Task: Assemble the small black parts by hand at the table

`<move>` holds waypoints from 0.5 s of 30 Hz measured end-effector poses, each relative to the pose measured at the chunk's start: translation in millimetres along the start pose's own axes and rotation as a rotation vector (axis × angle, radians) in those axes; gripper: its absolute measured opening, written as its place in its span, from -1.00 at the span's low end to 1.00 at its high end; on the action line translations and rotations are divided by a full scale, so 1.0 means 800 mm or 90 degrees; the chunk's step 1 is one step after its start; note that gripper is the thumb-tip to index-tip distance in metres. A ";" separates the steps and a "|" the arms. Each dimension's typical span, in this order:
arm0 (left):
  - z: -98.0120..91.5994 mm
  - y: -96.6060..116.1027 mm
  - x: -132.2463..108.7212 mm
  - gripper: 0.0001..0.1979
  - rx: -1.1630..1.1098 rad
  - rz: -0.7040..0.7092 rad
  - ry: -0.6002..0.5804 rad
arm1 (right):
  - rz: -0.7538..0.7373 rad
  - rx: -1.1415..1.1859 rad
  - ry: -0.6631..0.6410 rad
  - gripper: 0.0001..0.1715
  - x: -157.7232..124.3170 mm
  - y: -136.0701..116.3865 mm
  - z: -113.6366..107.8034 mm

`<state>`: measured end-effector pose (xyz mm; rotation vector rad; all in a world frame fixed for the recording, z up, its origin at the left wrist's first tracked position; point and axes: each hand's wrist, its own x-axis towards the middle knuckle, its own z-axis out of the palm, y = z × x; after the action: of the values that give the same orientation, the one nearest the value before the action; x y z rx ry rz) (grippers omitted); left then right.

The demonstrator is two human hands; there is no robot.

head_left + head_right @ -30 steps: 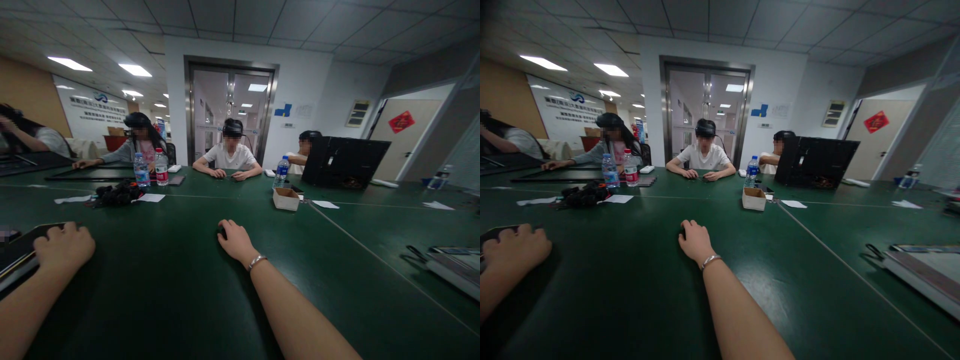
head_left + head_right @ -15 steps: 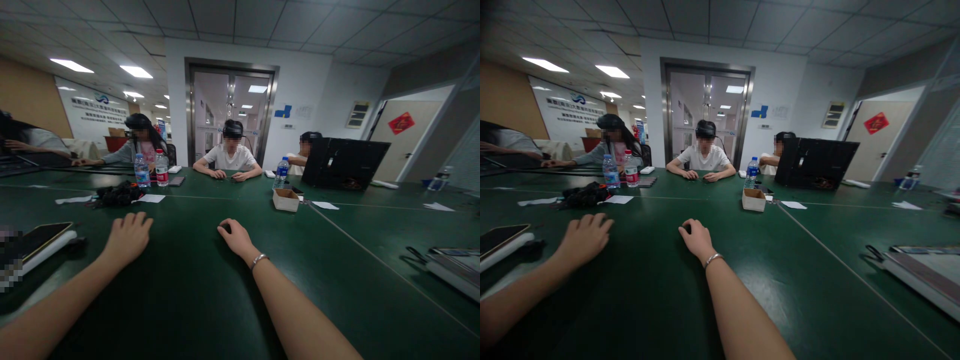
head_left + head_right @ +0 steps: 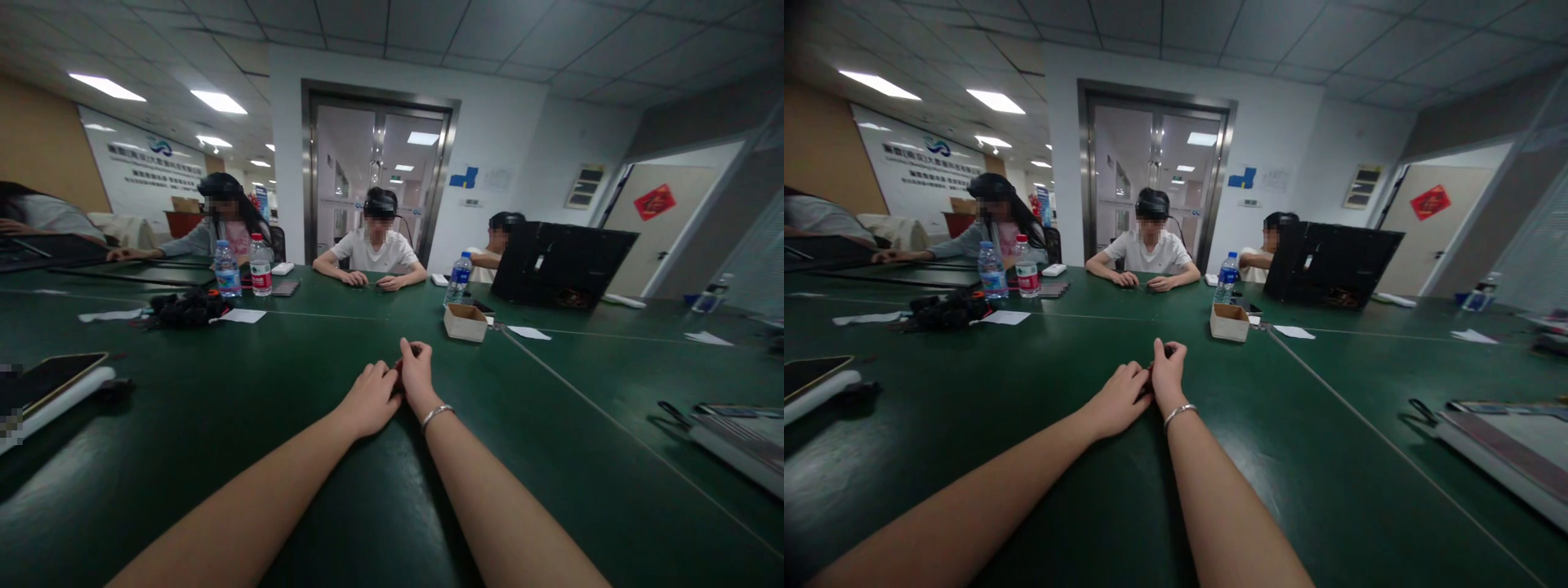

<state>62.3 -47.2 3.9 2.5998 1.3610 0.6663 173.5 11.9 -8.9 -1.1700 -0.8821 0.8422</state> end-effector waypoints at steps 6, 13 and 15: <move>-0.011 -0.039 -0.001 -0.83 -0.009 -0.048 0.034 | -0.054 -0.056 -0.092 -0.47 -0.002 0.002 0.002; -0.025 -0.083 0.004 -0.80 -0.115 -0.214 0.116 | -0.098 -0.208 -0.236 -0.65 -0.009 -0.002 0.005; -0.024 -0.089 0.006 -0.79 -0.182 -0.211 0.146 | -0.133 -0.271 -0.249 -0.71 -0.011 -0.005 0.006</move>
<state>2.7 -3.4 0.2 2.0651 1.5764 1.0365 166.3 5.4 -5.6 -1.2661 -1.5344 0.7413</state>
